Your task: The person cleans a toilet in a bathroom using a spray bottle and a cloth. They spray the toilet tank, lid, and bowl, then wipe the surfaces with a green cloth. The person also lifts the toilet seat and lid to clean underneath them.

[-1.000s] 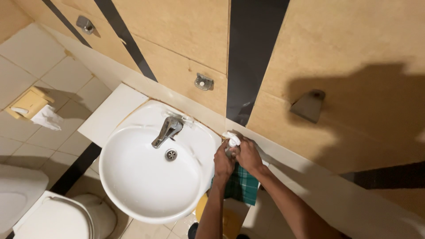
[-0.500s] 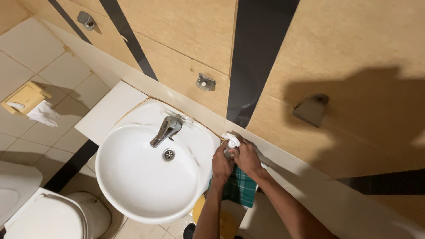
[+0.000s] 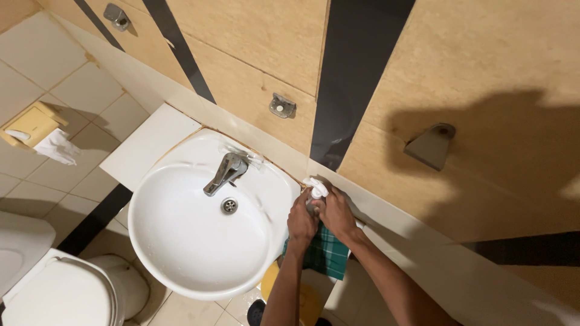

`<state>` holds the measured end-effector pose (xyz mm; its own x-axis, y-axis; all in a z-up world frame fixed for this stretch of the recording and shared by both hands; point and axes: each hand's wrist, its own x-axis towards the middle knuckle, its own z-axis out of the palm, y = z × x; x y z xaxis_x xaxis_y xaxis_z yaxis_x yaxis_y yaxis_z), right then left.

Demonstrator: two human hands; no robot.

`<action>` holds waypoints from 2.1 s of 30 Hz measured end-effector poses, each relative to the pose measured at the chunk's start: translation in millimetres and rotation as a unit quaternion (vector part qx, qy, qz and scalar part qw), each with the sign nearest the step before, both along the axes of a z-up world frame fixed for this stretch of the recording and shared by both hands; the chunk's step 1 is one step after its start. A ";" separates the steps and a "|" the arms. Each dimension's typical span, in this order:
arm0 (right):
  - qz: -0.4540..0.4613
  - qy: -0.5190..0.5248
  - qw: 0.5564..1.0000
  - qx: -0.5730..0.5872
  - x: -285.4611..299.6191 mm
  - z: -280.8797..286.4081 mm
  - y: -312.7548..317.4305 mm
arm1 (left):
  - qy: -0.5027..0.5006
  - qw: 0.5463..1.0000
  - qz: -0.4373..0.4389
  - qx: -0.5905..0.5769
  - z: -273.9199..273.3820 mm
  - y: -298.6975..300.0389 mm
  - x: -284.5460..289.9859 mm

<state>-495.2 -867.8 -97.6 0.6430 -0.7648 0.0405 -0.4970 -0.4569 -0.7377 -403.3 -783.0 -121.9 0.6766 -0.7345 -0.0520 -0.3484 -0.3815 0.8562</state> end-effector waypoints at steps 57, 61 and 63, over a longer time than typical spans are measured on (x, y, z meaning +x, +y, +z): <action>0.018 -0.036 0.999 -0.006 -46.9 47.4 176.3 | -0.155 0.968 0.005 0.198 51.9 262.5 35.7; 0.086 -0.101 0.990 -0.056 -21.7 43.0 214.8 | -0.180 0.966 0.039 0.181 63.9 317.2 48.3; 0.103 -0.119 0.986 -0.047 -10.4 44.1 246.3 | -0.189 0.964 0.050 0.183 79.1 355.2 49.4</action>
<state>-505.6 -621.5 -53.6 0.7478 -0.6052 0.2731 -0.2050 -0.6017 -0.7720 -353.9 -427.8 -42.9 0.7643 -0.6441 -0.0319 -0.5545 -0.6816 0.4776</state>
